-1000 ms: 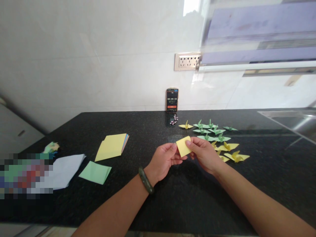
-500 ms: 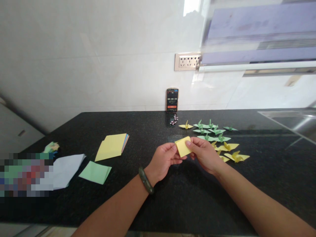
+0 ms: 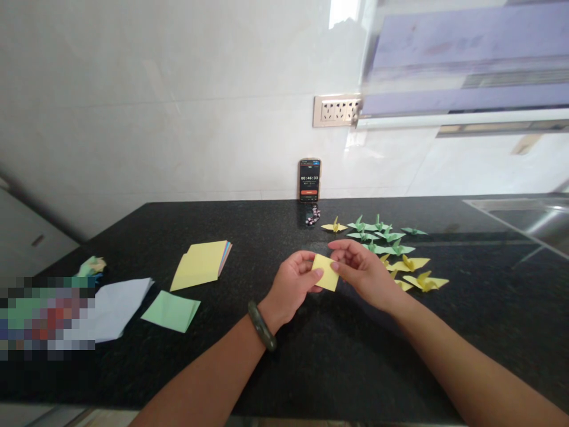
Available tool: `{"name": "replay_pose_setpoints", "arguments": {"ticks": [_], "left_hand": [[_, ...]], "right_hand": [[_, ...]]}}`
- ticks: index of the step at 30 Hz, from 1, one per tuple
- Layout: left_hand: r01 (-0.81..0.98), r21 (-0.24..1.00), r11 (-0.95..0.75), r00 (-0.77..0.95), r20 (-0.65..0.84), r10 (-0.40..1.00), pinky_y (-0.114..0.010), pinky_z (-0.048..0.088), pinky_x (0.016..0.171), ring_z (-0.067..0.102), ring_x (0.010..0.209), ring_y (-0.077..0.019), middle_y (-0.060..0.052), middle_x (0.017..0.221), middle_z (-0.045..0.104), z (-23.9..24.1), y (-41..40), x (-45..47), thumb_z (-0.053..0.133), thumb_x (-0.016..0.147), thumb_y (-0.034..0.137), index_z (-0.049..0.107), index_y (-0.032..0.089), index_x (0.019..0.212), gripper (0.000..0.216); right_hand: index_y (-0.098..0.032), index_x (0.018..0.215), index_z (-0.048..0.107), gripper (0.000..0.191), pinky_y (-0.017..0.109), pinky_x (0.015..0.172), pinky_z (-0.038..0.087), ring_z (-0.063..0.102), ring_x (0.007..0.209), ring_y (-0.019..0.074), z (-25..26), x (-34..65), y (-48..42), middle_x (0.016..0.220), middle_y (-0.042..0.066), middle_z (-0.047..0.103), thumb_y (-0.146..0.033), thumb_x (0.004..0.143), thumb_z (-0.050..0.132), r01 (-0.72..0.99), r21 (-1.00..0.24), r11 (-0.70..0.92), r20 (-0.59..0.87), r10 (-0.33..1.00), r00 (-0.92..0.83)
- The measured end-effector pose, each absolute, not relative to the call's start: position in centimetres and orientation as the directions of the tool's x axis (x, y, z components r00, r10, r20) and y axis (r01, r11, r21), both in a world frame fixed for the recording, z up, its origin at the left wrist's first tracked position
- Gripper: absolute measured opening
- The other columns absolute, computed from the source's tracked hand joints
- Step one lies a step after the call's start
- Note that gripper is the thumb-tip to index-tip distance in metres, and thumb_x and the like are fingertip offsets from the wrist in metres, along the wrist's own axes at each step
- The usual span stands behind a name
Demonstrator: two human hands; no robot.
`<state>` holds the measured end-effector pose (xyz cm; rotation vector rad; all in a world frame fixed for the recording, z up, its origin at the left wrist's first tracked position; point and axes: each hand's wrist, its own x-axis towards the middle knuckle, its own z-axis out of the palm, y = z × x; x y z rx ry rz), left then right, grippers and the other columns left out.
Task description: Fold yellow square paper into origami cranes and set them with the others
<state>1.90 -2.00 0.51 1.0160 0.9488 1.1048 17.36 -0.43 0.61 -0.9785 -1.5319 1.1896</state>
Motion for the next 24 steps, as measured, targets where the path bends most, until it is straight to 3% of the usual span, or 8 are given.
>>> {"name": "replay_pose_setpoints", "arguments": {"ticks": [5, 8, 13, 19, 24], "left_hand": [[-0.211, 0.971, 0.115, 0.138, -0.087, 0.987, -0.022, 0.046, 0.055, 0.059, 0.061, -0.0123, -0.004, 0.068, 0.064, 0.1, -1.7, 1.8, 0.067, 0.067, 0.030, 0.061, 0.011, 0.076, 0.022], [-0.298, 0.951, 0.089, 0.051, -0.077, 0.996, -0.022, 0.047, 0.057, 0.060, 0.064, -0.0119, -0.004, 0.072, 0.066, 0.0, -1.5, 1.7, 0.066, 0.068, 0.029, 0.060, 0.013, 0.079, 0.021], [-0.349, 0.930, 0.113, 0.061, -0.097, 0.993, -0.021, 0.048, 0.056, 0.062, 0.063, -0.0123, -0.002, 0.071, 0.066, 0.1, -1.4, 1.7, 0.068, 0.066, 0.027, 0.056, 0.014, 0.081, 0.023], [-0.346, 0.931, 0.117, 0.063, -0.101, 0.993, -0.021, 0.048, 0.055, 0.062, 0.062, -0.0124, -0.002, 0.069, 0.065, 0.2, -1.6, 1.9, 0.070, 0.064, 0.028, 0.055, 0.014, 0.078, 0.025], [-0.342, 0.932, 0.117, 0.063, -0.102, 0.993, -0.022, 0.048, 0.057, 0.062, 0.066, -0.0132, -0.004, 0.074, 0.066, 0.1, -1.5, 1.9, 0.068, 0.066, 0.026, 0.057, 0.013, 0.082, 0.023]], "right_hand": [[-0.021, 0.096, 0.052, 0.030, 0.023, 0.054, 0.040, 0.048, 0.062, 0.0105, 0.3, 17.3, -0.5, 0.079, 0.000, 0.054, -0.030, 0.071, 0.065, 0.077, -0.955, 0.287, 0.268, 0.943, -0.196], [-0.020, 0.084, 0.053, 0.028, 0.023, 0.049, 0.036, 0.043, 0.055, 0.0099, 0.1, 17.3, -0.4, 0.068, -0.003, 0.050, -0.032, 0.066, 0.069, 0.177, -0.946, 0.273, 0.260, 0.961, -0.094], [-0.019, 0.075, 0.056, 0.020, 0.024, 0.050, 0.036, 0.045, 0.056, 0.0121, -0.5, 17.2, -0.3, 0.064, -0.001, 0.051, -0.034, 0.068, 0.068, 0.309, -0.900, 0.307, 0.293, 0.952, -0.091], [-0.019, 0.081, 0.060, 0.015, 0.027, 0.055, 0.042, 0.051, 0.061, 0.0148, -0.7, 17.2, -0.5, 0.070, 0.002, 0.057, -0.033, 0.073, 0.063, 0.370, -0.855, 0.363, 0.364, 0.929, -0.071], [-0.021, 0.089, 0.065, 0.015, 0.029, 0.058, 0.044, 0.054, 0.064, 0.0156, -0.1, 17.2, -0.9, 0.081, 0.005, 0.061, -0.026, 0.078, 0.058, 0.510, -0.688, 0.517, 0.522, 0.840, -0.147]]}}
